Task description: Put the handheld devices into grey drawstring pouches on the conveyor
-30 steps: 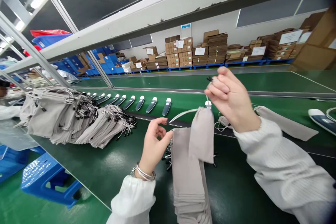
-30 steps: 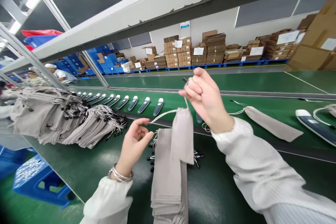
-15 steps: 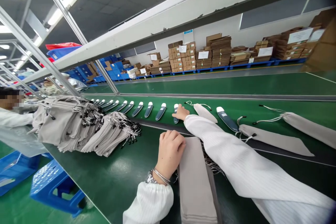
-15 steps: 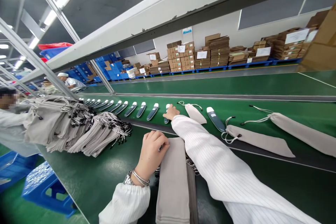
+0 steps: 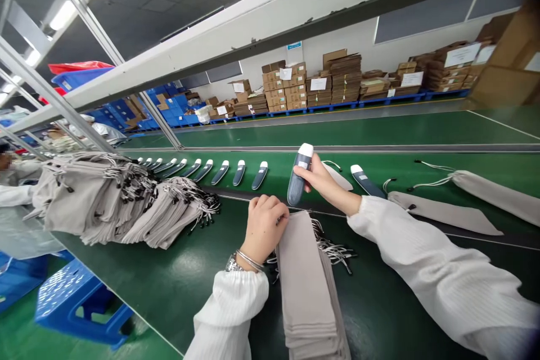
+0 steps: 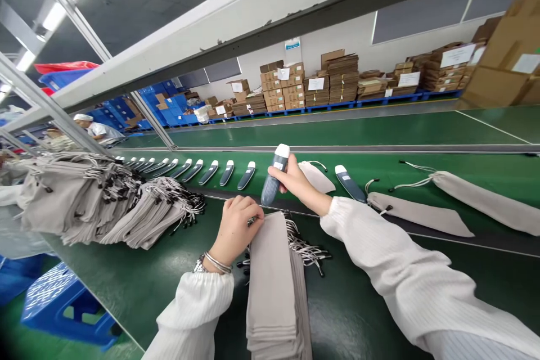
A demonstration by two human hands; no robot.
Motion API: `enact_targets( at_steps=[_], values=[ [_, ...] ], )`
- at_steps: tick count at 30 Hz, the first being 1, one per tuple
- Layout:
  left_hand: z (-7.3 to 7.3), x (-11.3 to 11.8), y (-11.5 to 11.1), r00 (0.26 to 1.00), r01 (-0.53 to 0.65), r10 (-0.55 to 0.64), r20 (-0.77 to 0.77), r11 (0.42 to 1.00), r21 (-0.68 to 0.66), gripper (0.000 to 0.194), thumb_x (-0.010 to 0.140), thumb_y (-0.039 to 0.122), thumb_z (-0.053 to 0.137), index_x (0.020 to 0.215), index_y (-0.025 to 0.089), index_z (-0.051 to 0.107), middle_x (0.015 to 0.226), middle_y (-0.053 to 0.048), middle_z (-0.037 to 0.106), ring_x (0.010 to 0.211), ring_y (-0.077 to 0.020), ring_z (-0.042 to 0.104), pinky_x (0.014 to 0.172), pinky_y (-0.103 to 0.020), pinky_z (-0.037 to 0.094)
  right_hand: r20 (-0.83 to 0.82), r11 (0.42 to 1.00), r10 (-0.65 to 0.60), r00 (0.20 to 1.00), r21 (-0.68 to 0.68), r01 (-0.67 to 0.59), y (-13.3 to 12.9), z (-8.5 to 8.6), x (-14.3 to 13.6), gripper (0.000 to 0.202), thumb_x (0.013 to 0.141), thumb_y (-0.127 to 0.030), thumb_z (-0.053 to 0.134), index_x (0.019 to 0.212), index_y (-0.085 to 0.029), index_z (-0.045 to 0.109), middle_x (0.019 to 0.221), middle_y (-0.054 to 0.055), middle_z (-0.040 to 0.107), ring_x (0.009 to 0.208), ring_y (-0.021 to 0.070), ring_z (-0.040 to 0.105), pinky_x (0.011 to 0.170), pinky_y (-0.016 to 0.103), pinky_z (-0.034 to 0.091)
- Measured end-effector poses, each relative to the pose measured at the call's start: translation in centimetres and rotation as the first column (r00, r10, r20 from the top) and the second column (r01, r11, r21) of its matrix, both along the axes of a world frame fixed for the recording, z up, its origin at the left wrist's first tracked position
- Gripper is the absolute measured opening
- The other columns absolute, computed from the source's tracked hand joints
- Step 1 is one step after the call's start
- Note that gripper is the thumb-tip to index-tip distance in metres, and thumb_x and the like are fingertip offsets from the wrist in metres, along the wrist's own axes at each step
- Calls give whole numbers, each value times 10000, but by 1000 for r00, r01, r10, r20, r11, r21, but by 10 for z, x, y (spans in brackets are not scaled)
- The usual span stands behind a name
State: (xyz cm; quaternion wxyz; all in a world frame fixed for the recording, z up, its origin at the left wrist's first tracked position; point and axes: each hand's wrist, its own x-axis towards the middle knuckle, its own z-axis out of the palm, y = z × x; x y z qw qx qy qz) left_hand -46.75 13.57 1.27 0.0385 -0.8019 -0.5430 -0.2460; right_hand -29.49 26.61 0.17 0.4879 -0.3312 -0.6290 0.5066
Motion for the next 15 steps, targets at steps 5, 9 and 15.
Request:
enact_targets(
  at_steps=[5, 9, 15],
  values=[
    [12, 5, -13, 958, 162, -129, 256, 980, -115, 140, 899, 94, 574, 838, 215, 540, 870, 20, 627, 881, -174, 549, 890, -371, 377, 26, 999, 45, 999, 11, -45, -28, 5, 22, 545, 855, -427, 704, 1214, -293, 317, 873, -40, 545, 504, 110, 506, 410, 240, 412],
    [22, 22, -26, 826, 187, -123, 550, 981, -61, 108, 935, 155, 536, 848, 215, 516, 934, -14, 554, 877, -163, 529, 801, -311, 436, 119, 966, 217, 969, 114, -230, -43, 11, 23, 420, 871, -447, 703, 1153, -242, 468, 953, 6, 583, 681, 118, 543, 541, 225, 425],
    [41, 31, -37, 473, 32, 80, 877, 994, -108, 142, 893, 293, 639, 839, 198, 548, 896, -12, 523, 718, -113, 496, 607, -228, 424, 124, 754, 650, 749, -226, -617, -74, 42, 45, 349, 950, -517, 590, 1096, -200, 580, 631, -64, 394, 509, 77, 326, 451, 197, 224]
  ],
)
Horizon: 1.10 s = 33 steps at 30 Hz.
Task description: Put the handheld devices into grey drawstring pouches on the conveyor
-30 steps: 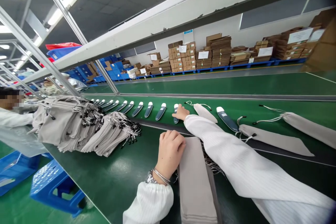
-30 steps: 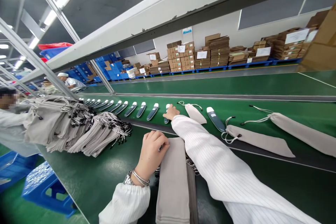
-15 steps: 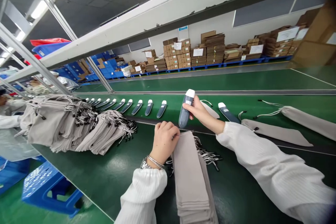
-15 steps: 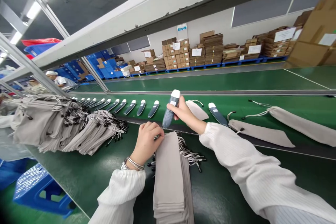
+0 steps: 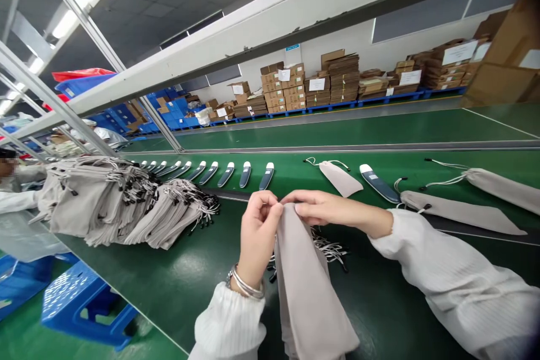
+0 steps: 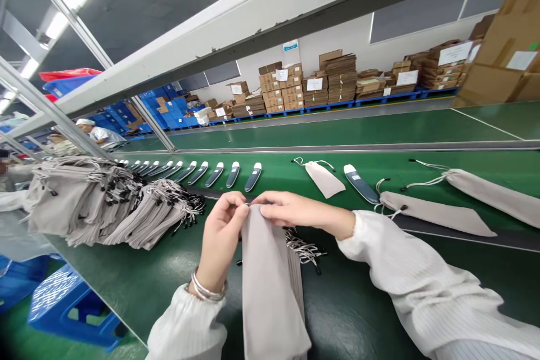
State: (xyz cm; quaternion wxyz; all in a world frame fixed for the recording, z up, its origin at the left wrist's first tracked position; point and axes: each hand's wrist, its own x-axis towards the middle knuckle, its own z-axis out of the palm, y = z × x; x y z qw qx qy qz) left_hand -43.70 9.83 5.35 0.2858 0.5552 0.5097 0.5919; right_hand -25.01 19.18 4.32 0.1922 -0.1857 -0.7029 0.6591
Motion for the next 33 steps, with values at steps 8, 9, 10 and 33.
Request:
enact_targets(
  at_steps=[8, 9, 10, 33],
  values=[
    [-5, -19, -9, 996, -87, 87, -5, 996, 20, 176, 903, 309, 643, 1053, 239, 584, 869, 21, 524, 592, -74, 427, 530, -203, 381, -521, 794, -579, 627, -187, 578, -11, 50, 40, 122, 938, -306, 599, 994, -260, 502, 608, -91, 183, 478, 90, 155, 458, 219, 294],
    [-13, -18, -7, 983, -78, 83, -162, 996, 37, 212, 897, 259, 640, 1104, 244, 598, 954, -3, 567, 659, -92, 489, 597, -228, 437, -583, 728, -606, 541, -132, 673, -4, 51, 36, 103, 944, -293, 577, 1000, -265, 495, 609, -88, 207, 479, 95, 188, 483, 227, 336],
    [-21, -18, -4, 949, -64, 76, -306, 997, 47, 259, 889, 211, 635, 1144, 248, 604, 1037, -25, 594, 755, -120, 546, 684, -261, 478, -639, 636, -618, 458, -65, 769, 5, 50, 30, 92, 951, -281, 552, 1014, -271, 485, 609, -84, 248, 482, 100, 233, 509, 235, 365],
    [-82, -19, 9, 617, -113, 92, -781, 993, 28, 155, 816, 229, 700, 943, 229, 612, 880, -21, 699, 875, -215, 560, 857, -433, 377, 346, 673, -680, 646, 643, 364, 164, -102, -204, 382, 816, -190, 597, 1182, -83, 559, 1166, 324, 576, 1047, 430, 661, 883, 579, 467]
  ],
)
